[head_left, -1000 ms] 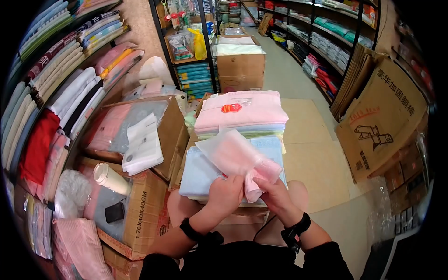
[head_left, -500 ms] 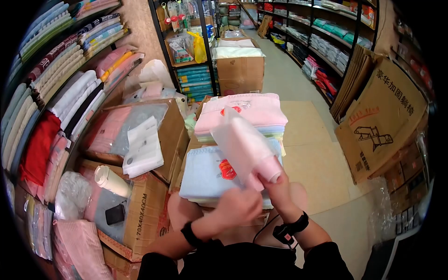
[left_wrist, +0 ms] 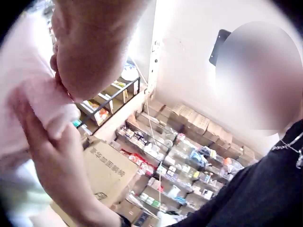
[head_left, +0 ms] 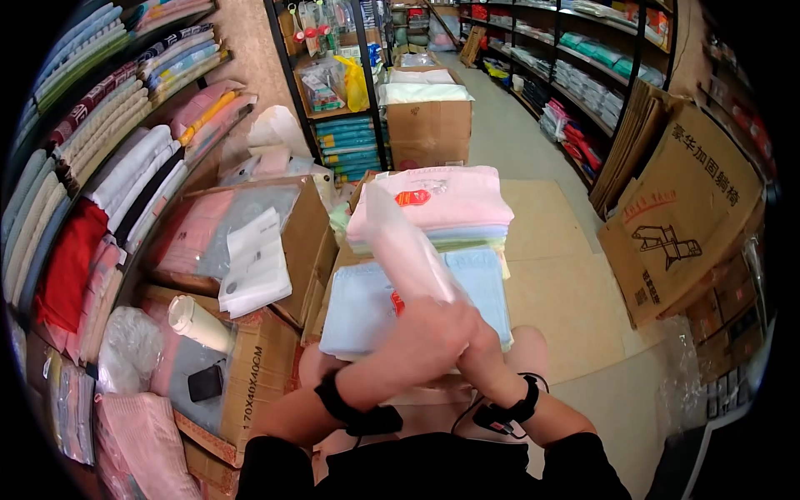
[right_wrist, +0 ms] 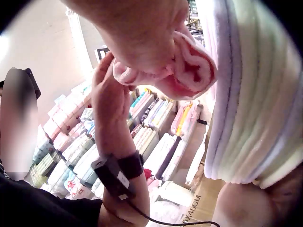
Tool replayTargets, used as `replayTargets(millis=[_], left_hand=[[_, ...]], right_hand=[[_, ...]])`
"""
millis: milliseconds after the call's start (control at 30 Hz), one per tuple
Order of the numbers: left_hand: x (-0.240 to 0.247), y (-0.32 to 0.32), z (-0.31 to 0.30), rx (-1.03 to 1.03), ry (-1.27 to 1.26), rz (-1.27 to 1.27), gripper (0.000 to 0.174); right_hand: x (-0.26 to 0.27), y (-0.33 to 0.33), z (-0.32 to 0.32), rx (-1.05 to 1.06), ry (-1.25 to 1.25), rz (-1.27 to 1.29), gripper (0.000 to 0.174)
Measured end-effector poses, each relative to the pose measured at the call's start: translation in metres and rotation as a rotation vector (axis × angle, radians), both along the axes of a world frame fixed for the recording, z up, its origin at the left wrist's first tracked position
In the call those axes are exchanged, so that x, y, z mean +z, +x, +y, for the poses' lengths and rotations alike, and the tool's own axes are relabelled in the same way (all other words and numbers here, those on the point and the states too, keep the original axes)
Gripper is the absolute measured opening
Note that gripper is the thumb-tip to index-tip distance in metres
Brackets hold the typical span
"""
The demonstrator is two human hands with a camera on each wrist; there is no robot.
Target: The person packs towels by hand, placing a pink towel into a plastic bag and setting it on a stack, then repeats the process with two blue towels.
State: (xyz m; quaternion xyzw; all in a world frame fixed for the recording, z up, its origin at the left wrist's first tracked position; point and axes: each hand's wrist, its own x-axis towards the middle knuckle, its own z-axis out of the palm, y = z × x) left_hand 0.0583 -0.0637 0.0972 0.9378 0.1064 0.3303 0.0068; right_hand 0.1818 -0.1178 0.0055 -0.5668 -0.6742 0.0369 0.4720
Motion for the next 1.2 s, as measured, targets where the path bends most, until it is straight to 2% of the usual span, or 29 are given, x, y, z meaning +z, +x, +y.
replayTargets(millis=[33, 100, 167, 200, 267, 400, 467, 600, 667, 733, 800, 833, 867, 1200], left_hand=[[0.002, 0.004, -0.016, 0.073, 0.095, 0.051, 0.011], [-0.003, 0.006, -0.013, 0.087, 0.091, 0.015, 0.010], [-0.009, 0.004, -0.007, 0.104, 0.086, -0.022, 0.010], [-0.012, 0.002, -0.004, 0.125, 0.048, -0.049, 0.010], [-0.016, 0.000, -0.002, 0.144, 0.013, -0.073, 0.010], [-0.019, 0.011, -0.014, 0.151, 0.021, -0.052, 0.010], [-0.021, 0.016, -0.019, 0.165, 0.044, -0.035, 0.009], [-0.026, 0.017, -0.014, 0.114, -0.015, -0.048, 0.010], [-0.027, 0.013, -0.014, 0.072, -0.054, -0.058, 0.012], [-0.027, 0.003, -0.014, 0.247, -0.084, -0.111, 0.018], [-0.030, -0.008, -0.008, 0.273, -0.150, -0.099, 0.020], [-0.031, -0.013, -0.006, 0.310, -0.214, -0.092, 0.022], [-0.031, -0.014, -0.006, 0.308, -0.214, -0.089, 0.022], [-0.031, -0.025, -0.007, 0.330, -0.168, 0.093, 0.015]], right_hand=[[-0.010, 0.002, 0.003, 0.035, -0.049, -0.033, 0.044], [-0.011, 0.004, 0.005, 0.069, -0.091, -0.067, 0.038], [0.003, 0.004, 0.002, 0.029, -0.032, 0.110, 0.029], [0.007, 0.003, 0.001, 0.032, -0.029, 0.108, 0.029], [0.012, -0.002, -0.003, 0.013, -0.130, 0.666, 0.025], [-0.001, -0.004, -0.006, 0.016, -0.177, 0.720, 0.019], [0.014, -0.002, -0.007, 0.054, -0.141, -0.229, 0.014], [-0.009, 0.006, 0.000, 0.003, -0.256, -0.166, 0.016], [-0.016, 0.007, -0.001, 0.047, -0.153, 0.836, 0.023], [-0.010, 0.009, -0.001, -0.002, -0.147, 0.902, 0.026], [-0.001, 0.009, -0.002, -0.051, -0.142, 0.969, 0.029], [0.004, 0.008, -0.001, 0.006, -0.112, 1.011, 0.029], [0.006, 0.007, -0.001, 0.065, -0.081, 1.051, 0.029], [0.017, 0.009, 0.001, 0.042, -0.092, 1.185, 0.026]])
